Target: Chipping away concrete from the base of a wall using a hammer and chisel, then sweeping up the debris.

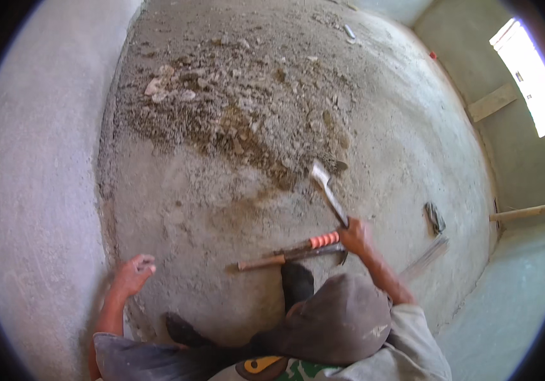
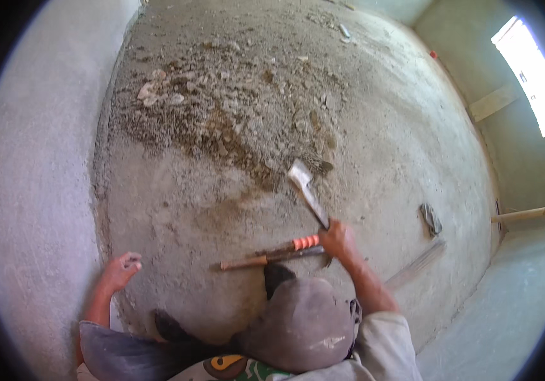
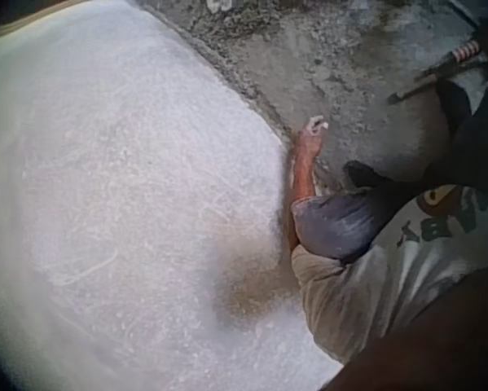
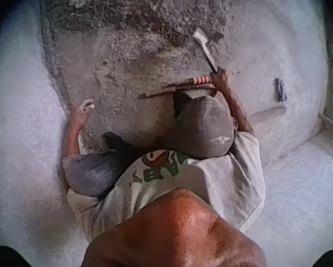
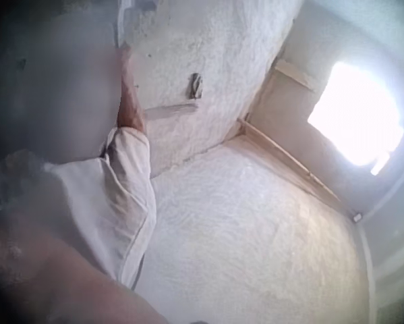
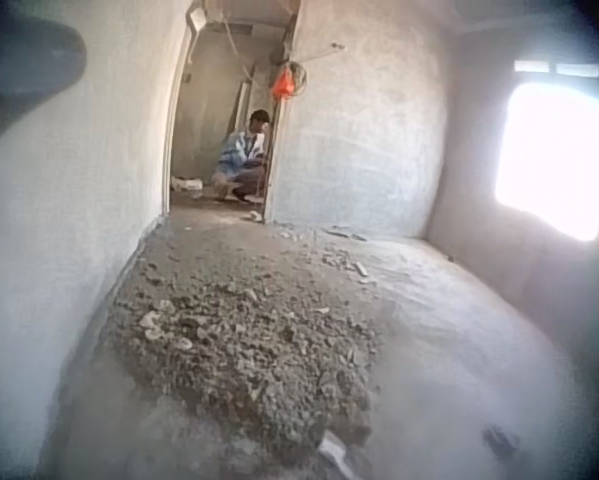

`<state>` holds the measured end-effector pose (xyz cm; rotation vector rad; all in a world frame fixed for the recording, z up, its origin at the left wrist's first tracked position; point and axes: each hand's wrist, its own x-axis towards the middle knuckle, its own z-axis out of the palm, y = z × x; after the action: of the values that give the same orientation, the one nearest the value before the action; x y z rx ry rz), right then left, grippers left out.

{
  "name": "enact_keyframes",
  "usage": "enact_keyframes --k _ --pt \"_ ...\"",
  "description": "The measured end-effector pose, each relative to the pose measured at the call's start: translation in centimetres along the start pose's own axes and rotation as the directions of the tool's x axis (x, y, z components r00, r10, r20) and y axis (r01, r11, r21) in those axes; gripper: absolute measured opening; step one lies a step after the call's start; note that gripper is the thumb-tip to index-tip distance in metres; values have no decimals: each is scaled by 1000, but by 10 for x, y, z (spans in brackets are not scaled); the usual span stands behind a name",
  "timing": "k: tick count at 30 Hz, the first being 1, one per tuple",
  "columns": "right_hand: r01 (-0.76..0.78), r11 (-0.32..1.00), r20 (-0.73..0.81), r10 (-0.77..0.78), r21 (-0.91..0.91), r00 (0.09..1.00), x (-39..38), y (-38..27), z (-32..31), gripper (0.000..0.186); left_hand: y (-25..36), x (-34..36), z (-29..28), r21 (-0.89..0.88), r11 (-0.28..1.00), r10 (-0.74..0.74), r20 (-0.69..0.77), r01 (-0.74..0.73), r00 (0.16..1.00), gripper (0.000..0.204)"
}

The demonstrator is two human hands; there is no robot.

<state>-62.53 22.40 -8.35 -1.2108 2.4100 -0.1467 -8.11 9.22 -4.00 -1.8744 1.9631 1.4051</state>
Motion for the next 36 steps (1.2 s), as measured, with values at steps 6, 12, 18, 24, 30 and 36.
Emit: enact_keyframes --k 6,12,18,24,30,36 --pt "353 935 139 -354 37 925 -45 -26 8 27 15 14 -1 -23 998 60 -3 -60 998 38" --pt "-143 990 13 143 17 990 22 -8 17 26 16 7 -5 6 997 82 -39 -82 996 38" --pt "-212 921 35 213 328 976 -1 39 5 34 -15 8 4 43 996 73 1 -73 997 38" --pt "-452 841 -203 518 298 831 -13 96 17 39 12 20 6 -24 999 32 13 -32 999 40" --pt "-407 913 -487 344 -25 803 -11 118 34 48 -10 17 6 60 996 64 19 -65 998 43" --pt "287 958 -153 -282 12 947 -31 3 45 48 5 32 14 18 995 95 62 -97 994 42"
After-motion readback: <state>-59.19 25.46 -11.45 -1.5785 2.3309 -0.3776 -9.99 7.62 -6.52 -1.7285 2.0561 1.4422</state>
